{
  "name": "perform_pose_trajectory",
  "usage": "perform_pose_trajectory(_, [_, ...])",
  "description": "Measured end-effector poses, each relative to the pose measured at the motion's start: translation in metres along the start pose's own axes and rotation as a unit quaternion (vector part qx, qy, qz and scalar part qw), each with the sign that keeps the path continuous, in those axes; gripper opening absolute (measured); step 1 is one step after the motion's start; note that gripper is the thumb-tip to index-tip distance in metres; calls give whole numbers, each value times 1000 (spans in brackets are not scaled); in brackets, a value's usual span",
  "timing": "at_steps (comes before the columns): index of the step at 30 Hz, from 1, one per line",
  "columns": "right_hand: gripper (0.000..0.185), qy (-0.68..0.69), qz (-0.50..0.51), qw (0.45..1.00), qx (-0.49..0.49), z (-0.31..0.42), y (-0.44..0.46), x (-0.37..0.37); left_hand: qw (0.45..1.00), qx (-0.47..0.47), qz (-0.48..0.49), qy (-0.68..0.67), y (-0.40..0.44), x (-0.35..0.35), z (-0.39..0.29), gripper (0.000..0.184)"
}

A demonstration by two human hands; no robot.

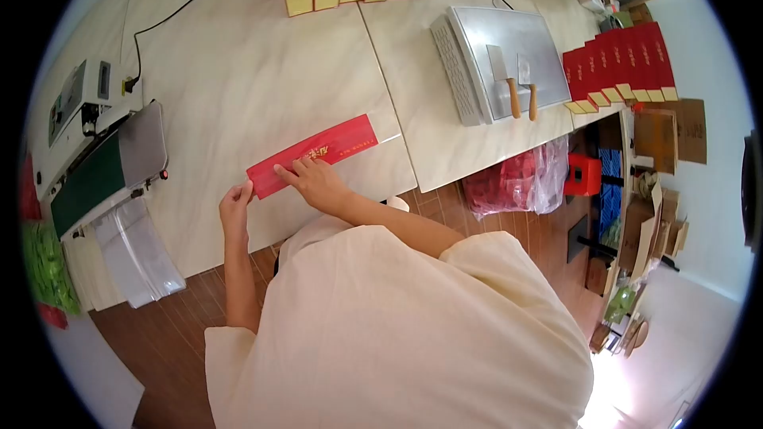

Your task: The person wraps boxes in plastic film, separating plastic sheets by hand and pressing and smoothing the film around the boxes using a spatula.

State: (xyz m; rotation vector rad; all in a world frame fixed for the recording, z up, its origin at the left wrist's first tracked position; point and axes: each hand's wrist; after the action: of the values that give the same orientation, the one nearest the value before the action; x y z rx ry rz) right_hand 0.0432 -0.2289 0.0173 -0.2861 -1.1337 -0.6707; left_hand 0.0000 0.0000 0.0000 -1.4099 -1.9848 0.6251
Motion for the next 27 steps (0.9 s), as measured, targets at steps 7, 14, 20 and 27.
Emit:
perform_pose_trajectory(7, [60, 18, 6, 1000, 3, -7, -5, 14, 993, 0, 46, -112, -8, -13, 2, 34])
perform_pose_trajectory(14, [61, -30, 30, 999, 27, -5, 1, 17, 968, -76, -137, -194, 2, 20, 14, 29])
perform_pose_trajectory(20, [60, -27, 2, 998, 48, -5, 2, 22, 894, -348, -176, 219, -28, -8, -43, 35])
perform_pose_trajectory(27, [51, 22, -1, 999, 41, -10, 4, 24, 844, -367, -99, 379, -24, -48, -59, 36])
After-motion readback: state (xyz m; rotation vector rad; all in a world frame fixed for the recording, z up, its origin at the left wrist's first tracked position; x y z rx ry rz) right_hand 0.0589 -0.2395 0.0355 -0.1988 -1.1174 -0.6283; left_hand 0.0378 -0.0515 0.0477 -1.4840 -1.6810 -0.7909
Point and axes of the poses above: each hand's wrist, its own y-axis towards the middle knuckle, its own x-axis out of the back of the hand, z = x × y, and after that the axes turned 10 degrees about x, right-handed
